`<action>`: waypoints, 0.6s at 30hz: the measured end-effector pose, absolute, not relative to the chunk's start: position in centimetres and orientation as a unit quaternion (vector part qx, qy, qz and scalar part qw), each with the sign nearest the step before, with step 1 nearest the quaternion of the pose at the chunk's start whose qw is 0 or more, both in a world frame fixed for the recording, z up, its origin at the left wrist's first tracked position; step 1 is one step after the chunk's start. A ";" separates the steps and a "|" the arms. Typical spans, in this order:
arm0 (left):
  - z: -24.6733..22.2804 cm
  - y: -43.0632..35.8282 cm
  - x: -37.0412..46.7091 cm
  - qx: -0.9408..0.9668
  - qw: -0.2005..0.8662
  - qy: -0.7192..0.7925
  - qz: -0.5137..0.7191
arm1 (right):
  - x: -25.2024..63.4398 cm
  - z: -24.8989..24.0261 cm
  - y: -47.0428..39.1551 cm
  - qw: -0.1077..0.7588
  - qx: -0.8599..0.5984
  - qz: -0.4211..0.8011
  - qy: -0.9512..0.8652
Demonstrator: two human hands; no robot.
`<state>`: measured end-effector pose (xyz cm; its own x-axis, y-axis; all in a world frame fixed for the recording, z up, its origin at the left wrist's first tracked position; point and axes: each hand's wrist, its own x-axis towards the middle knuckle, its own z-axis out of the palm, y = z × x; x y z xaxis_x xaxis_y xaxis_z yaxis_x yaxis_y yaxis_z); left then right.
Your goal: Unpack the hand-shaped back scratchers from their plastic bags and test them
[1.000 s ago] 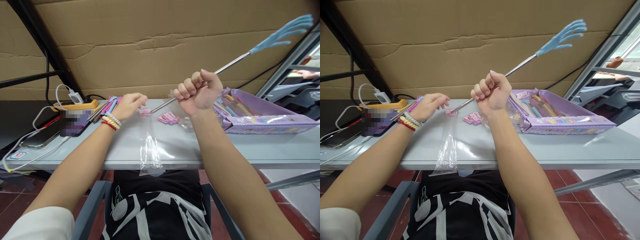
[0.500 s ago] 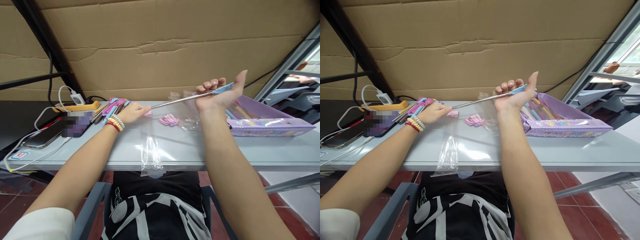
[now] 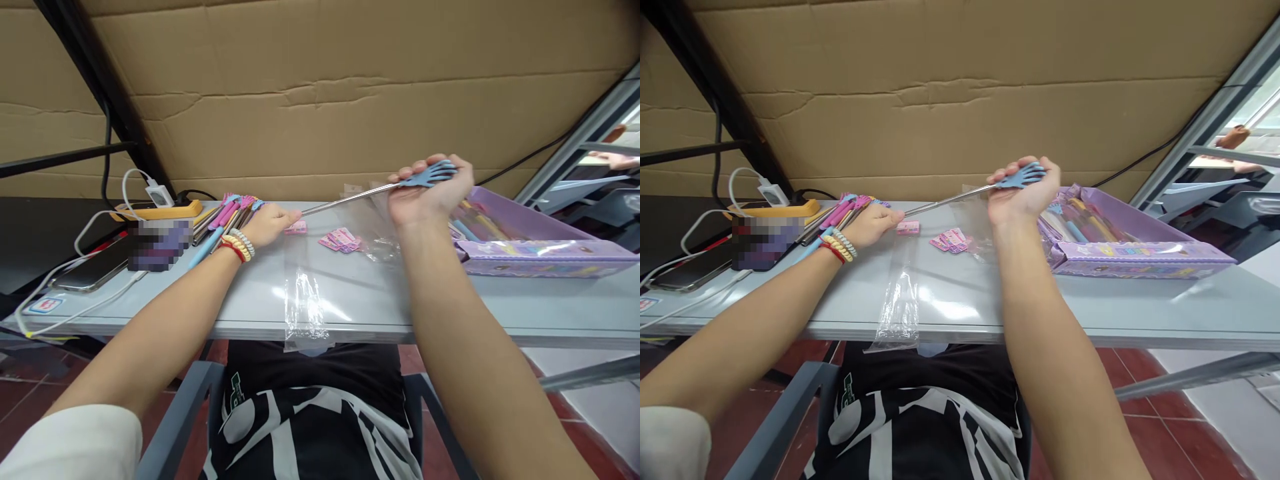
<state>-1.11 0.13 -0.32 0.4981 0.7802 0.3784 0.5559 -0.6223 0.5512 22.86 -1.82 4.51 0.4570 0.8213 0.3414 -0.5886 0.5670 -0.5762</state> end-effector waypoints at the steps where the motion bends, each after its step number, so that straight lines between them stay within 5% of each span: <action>1: -0.3 -0.2 -0.5 0.854 0.181 0.377 0.311 | 22.0 4.4 -2.0 0.827 -0.183 0.447 -0.289; 12: -0.3 -1.2 1.0 0.851 0.146 0.363 0.351 | 18.5 3.5 -2.5 0.785 -0.181 0.502 -0.315; 18: 0.3 -2.1 1.0 0.844 0.294 0.309 0.326 | 18.0 3.3 -3.4 0.709 -0.261 0.495 -0.429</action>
